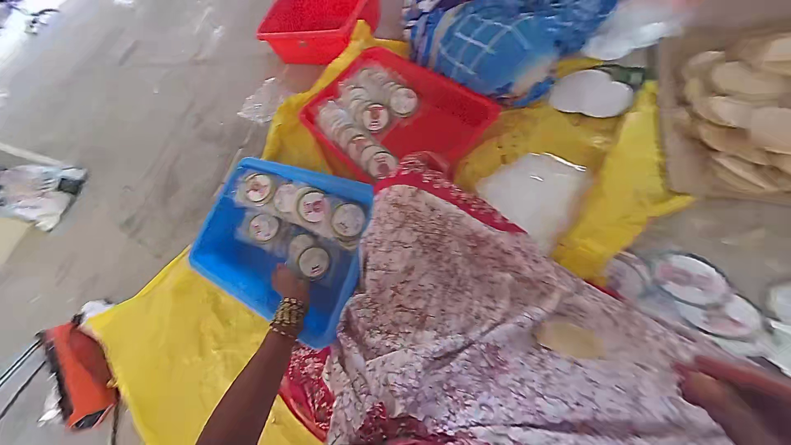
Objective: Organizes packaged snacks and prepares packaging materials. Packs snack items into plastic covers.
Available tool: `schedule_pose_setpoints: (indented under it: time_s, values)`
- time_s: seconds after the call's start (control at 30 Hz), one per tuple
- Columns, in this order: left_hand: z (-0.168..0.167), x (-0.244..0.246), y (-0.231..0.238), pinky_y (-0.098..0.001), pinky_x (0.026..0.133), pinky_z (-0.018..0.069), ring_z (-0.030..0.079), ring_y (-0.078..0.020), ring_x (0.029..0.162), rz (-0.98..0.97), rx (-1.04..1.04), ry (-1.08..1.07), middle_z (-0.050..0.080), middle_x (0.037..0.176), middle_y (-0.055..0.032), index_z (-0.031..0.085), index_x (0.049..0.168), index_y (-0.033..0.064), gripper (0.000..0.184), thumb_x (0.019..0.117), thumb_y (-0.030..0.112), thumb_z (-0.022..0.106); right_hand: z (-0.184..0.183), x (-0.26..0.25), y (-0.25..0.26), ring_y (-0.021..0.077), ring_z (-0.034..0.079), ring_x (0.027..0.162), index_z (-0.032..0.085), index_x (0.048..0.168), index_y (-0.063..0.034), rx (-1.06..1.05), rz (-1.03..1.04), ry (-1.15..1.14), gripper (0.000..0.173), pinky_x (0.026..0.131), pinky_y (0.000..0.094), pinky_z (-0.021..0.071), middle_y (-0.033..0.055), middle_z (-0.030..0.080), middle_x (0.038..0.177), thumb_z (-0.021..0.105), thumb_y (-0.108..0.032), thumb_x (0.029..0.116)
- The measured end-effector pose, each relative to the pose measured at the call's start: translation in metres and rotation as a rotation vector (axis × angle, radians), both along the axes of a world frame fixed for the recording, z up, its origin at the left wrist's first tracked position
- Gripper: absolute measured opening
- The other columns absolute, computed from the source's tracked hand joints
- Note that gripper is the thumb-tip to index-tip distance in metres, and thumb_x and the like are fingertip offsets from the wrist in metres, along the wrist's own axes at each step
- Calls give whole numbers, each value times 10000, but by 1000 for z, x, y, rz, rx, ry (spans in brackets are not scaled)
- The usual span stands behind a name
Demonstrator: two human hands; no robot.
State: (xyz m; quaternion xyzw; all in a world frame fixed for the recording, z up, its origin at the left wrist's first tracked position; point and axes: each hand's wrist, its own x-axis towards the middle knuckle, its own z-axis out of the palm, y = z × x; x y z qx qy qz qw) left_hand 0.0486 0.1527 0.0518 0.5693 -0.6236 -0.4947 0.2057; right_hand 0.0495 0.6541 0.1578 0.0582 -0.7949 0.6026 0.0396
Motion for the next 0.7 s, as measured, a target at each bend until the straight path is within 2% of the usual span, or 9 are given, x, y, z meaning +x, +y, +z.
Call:
schedule_pose_setpoints:
  time_s: [0.03, 0.1, 0.13, 0.2, 0.27, 0.4, 0.53, 0.63, 0.7]
  values:
    - [0, -4, 3, -505, 1138, 372, 429, -385, 1391, -5, -37, -15, 375, 1526, -326, 318, 1500, -127, 513, 1115, 208, 368, 0, 2, 1, -46, 676, 919, 656, 1130, -109, 48, -41, -9, 160, 841, 214, 592, -168, 713, 1051, 619, -58, 983]
    - [2, -16, 9, -460, 1188, 330, 338, -352, 1467, -31, -139, 127, 253, 1603, -303, 170, 1566, -83, 611, 1083, 158, 455, -6, 4, 1, -47, 669, 859, 669, 1102, -32, 128, -132, -1, 158, 785, 185, 589, -93, 717, 1012, 635, -121, 975]
    - [5, -25, 13, -413, 1194, 329, 332, -324, 1477, -72, -213, 223, 237, 1613, -290, 166, 1571, -74, 623, 1060, 102, 476, -12, 3, 1, -45, 666, 828, 678, 1079, -9, 168, -173, 12, 199, 759, 169, 584, -55, 722, 984, 636, -172, 973]
    - [15, -43, 30, -356, 1183, 333, 346, -286, 1466, -240, -334, 400, 253, 1602, -294, 221, 1543, -107, 606, 1027, 49, 497, -26, -4, 2, -4, 679, 812, 696, 1053, 28, 260, -224, 18, 278, 744, 185, 582, 37, 731, 962, 623, -225, 966]
    - [27, -62, 54, -331, 1179, 332, 332, -253, 1473, -446, -416, 535, 262, 1599, -283, 266, 1516, -130, 603, 1010, 84, 515, -40, -16, 5, 61, 707, 836, 716, 1062, 8, 355, -255, -2, 273, 754, 233, 595, 81, 744, 982, 612, -225, 966]
    - [54, -108, 131, -416, 1202, 335, 332, -303, 1491, -870, -523, 684, 348, 1577, -274, 439, 1438, -117, 522, 1008, 159, 539, -69, -51, 26, 296, 717, 940, 720, 1101, 1, 545, -343, -143, 238, 847, 495, 574, 167, 737, 1032, 633, -187, 985]
    - [56, -165, 224, -496, 1170, 383, 416, -303, 1451, -1452, -467, 478, 484, 1521, -183, 598, 1389, 39, 422, 1015, 236, 584, -94, -75, 43, 331, 690, 1056, 699, 1183, 8, 551, -422, -318, 264, 956, 522, 524, 196, 717, 1135, 605, -166, 1007]
    - [34, -209, 294, -526, 1211, 292, 340, -364, 1494, -1805, -305, 172, 446, 1550, -222, 567, 1428, 25, 471, 1029, 271, 608, -110, -72, 44, 275, 716, 969, 708, 1153, 16, 423, -527, -287, 234, 886, 458, 561, 177, 734, 1078, 605, -124, 996]
    - [8, -230, 330, -542, 1243, 210, 242, -390, 1533, -1964, -355, -41, 375, 1593, -240, 500, 1477, 7, 536, 1035, 292, 598, -116, -67, 49, 222, 719, 912, 698, 1137, 30, 290, -660, -213, 212, 830, 392, 577, 167, 737, 1044, 613, -95, 988]
